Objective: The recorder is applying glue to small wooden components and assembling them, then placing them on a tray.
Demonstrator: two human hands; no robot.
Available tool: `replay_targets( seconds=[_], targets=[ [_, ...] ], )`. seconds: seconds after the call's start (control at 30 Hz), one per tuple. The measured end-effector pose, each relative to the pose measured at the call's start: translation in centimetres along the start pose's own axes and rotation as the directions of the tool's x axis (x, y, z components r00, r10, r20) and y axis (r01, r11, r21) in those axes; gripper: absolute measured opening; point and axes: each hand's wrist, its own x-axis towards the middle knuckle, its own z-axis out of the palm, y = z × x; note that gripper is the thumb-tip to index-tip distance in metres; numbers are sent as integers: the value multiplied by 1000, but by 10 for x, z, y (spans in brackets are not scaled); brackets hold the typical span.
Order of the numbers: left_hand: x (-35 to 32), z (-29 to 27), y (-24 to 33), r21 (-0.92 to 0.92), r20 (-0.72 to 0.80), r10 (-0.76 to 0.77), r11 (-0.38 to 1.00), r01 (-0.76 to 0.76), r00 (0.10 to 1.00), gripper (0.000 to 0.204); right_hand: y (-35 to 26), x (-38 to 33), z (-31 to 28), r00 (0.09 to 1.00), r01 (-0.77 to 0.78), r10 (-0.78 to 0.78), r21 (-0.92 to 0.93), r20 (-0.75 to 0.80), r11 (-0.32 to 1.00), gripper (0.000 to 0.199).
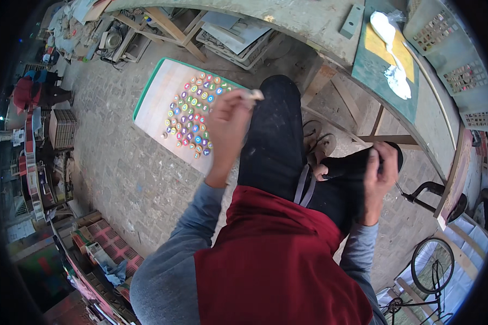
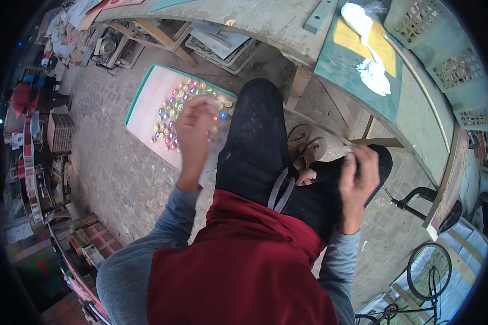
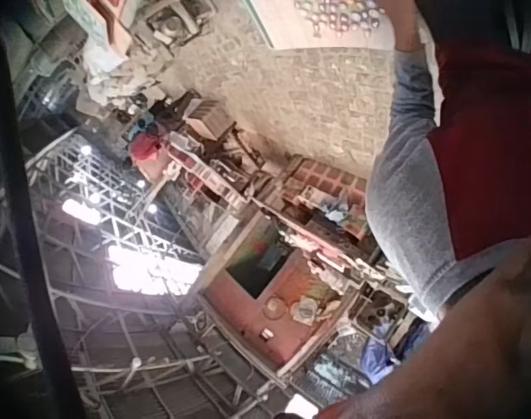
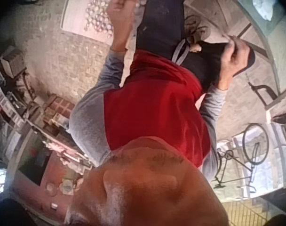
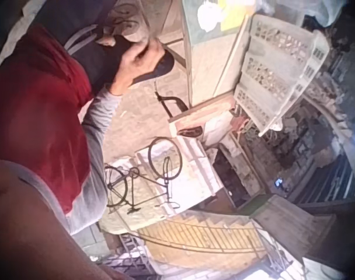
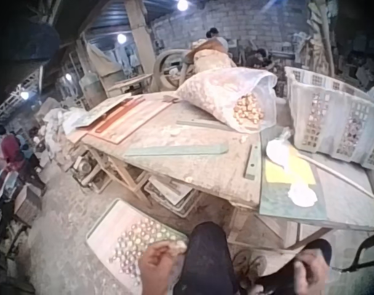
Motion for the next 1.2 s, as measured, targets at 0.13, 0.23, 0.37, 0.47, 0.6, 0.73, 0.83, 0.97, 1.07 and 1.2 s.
replay_targets(
  seconds=[0.13, 0.23, 0.37, 0.47, 0.6, 0.73, 0.83, 0.97, 1.07, 1.2],
  targets=[
    [25, -98, -87, 132, -191, -54, 988, 80, 980, 27, 56, -17, -31, 976, -202, 194, -70, -100, 977, 14],
    [18, -126, -144, 599, -230, -170, 751, 277, 958, 35, 86, -34, -37, 928, -336, 321, -51, -189, 941, 17],
    [-7, -127, -217, 824, -18, -60, 564, 49, 998, 40, 127, -67, -24, 790, -513, 548, 194, -274, 836, 21],
    [-15, -117, -234, 866, 54, 37, 496, -65, 998, 36, 119, -63, -17, 804, -522, 536, 127, -256, 844, 21],
    [-16, -108, -250, 913, 28, 69, 405, -54, 997, 50, 121, -59, -16, 799, -540, 556, 132, -228, 831, 21],
    [-11, -102, -256, 963, 9, 12, 268, -12, 1000, 67, 127, -60, -15, 799, -547, 563, 132, -213, 827, 22],
    [-9, -101, -255, 968, -34, -76, 246, 52, 997, 69, 125, -60, -12, 790, -559, 577, 142, -206, 817, 22],
    [-2, -87, -244, 956, -52, -190, 276, 104, 980, 71, 122, -57, -17, 786, -567, 578, 117, -219, 816, 23],
    [-1, -90, -249, 969, -35, -147, 235, 70, 989, 72, 124, -56, -15, 791, -566, 573, 102, -215, 818, 22],
    [1, -87, -244, 972, -68, -196, 208, 109, 978, 75, 124, -56, -13, 792, -570, 576, 91, -203, 817, 22]
  ],
)
